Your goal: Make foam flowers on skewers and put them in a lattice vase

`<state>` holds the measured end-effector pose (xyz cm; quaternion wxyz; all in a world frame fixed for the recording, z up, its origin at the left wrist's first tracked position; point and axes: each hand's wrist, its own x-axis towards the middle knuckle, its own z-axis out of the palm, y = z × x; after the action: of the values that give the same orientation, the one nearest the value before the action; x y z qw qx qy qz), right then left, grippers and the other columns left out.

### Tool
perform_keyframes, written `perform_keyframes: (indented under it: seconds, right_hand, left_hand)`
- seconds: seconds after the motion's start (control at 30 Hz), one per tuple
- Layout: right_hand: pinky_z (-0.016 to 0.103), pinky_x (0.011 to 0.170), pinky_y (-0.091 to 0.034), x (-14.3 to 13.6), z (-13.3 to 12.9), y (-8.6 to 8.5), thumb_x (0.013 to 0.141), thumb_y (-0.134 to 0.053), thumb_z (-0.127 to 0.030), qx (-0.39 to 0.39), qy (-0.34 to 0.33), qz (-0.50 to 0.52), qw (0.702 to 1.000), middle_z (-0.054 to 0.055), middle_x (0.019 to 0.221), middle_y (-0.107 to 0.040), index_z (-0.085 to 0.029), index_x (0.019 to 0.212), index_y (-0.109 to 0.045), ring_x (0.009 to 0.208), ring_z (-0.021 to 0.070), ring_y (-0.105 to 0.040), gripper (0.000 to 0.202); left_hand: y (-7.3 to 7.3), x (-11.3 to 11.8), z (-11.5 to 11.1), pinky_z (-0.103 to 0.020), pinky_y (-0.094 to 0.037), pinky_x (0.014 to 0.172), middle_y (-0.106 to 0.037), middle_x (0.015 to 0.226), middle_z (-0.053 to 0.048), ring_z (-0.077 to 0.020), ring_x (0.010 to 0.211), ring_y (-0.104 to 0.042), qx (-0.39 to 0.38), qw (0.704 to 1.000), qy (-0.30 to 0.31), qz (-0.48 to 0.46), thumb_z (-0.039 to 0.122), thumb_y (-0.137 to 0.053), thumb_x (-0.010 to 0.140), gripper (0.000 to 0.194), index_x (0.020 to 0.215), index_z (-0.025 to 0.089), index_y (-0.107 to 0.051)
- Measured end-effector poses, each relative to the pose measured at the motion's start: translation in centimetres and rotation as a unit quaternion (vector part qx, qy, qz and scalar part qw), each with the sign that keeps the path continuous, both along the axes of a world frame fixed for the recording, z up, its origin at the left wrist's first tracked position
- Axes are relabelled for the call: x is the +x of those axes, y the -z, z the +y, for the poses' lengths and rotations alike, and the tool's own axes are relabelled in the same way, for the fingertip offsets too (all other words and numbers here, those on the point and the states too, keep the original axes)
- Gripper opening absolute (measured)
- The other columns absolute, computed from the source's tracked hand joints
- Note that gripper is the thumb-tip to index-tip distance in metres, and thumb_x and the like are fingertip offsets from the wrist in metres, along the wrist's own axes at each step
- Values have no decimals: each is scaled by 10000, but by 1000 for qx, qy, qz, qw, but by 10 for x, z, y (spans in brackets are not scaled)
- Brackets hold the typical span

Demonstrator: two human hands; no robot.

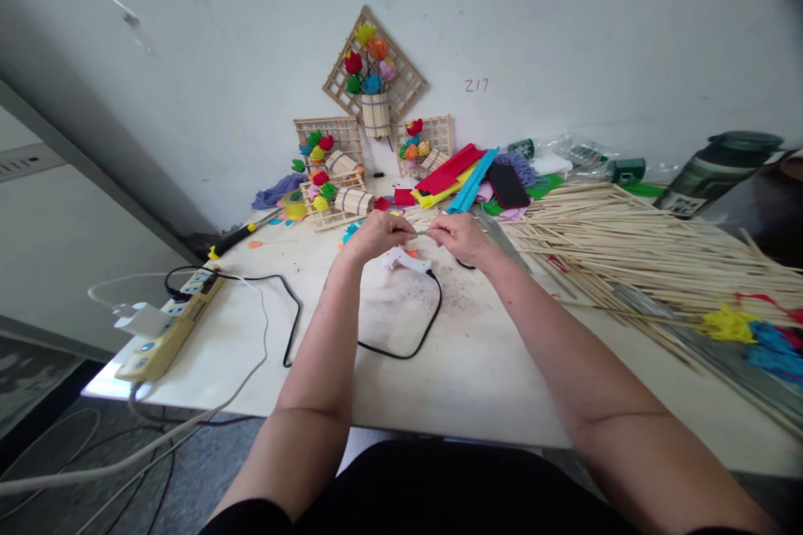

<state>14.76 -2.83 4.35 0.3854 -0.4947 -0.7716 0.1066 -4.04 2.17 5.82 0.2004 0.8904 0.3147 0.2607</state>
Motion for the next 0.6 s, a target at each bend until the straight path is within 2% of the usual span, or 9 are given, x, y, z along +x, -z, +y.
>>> perform_keyframes:
  seconds: [0.27, 0.6]
  right_hand:
    - [236, 564, -316, 1, 5, 6, 754, -495, -253, -38, -14, 50, 998, -15, 527, -522, -185, 553, -520, 549, 114, -452, 213]
    - [237, 535, -347, 0, 6, 9, 728, -512, -308, -112, -21, 165, 980, -23, 533, -495, -181, 577, -528, 522, 104, -443, 198]
  left_hand:
    - [-1, 3, -4, -196, -381, 534, -652, 600, -14, -100, 550, -556, 82, 995, -57, 31, 233, -612, 714, 188, 853, 154, -711]
    - [4, 6, 3, -212, -419, 636, -703, 754, -46, -133, 699, -623, 158, 987, -18, 20, 209, -592, 749, 124, 776, 160, -703]
